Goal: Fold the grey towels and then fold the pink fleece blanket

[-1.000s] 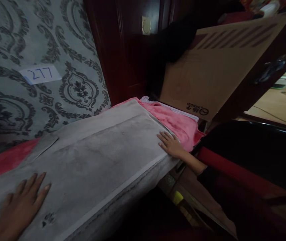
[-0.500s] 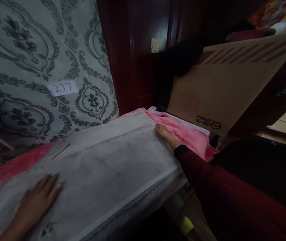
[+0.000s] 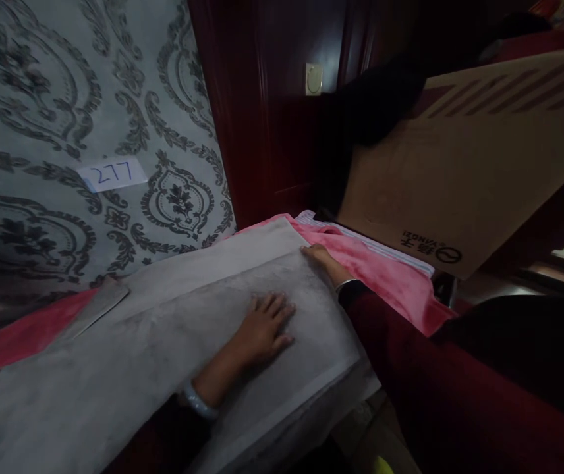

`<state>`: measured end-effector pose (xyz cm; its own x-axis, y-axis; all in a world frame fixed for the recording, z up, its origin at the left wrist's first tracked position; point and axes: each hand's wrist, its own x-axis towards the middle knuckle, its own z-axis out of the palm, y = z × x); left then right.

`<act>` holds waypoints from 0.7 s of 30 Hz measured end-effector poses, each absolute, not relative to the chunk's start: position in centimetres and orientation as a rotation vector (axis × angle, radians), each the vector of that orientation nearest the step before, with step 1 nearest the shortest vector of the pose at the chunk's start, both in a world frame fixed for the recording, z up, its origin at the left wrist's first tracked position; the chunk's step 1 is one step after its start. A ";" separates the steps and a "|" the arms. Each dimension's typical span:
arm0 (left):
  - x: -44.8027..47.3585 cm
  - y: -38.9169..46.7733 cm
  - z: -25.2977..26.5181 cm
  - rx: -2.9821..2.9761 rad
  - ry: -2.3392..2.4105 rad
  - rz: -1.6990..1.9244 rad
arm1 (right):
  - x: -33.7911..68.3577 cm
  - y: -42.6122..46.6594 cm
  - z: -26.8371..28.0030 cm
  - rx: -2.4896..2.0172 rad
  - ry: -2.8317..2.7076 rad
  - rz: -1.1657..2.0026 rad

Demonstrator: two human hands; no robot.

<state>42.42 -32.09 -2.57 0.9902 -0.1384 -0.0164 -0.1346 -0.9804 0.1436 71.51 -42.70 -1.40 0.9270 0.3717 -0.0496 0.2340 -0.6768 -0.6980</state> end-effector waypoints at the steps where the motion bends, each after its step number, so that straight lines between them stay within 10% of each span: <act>1: 42.7 -32.1 -3.3 2.992 -0.209 -0.029 | 71.7 -42.5 -1.3 -2.349 -0.422 0.257; 21: 41.9 -32.2 -5.0 2.884 0.240 0.136 | 69.9 -42.6 -4.2 -2.701 -0.613 0.008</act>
<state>41.90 -32.17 -5.04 0.9821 0.1740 0.0717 0.1513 -0.9568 0.2484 69.91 -42.58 -4.18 0.9054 0.4178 0.0752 0.4158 -0.8371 -0.3555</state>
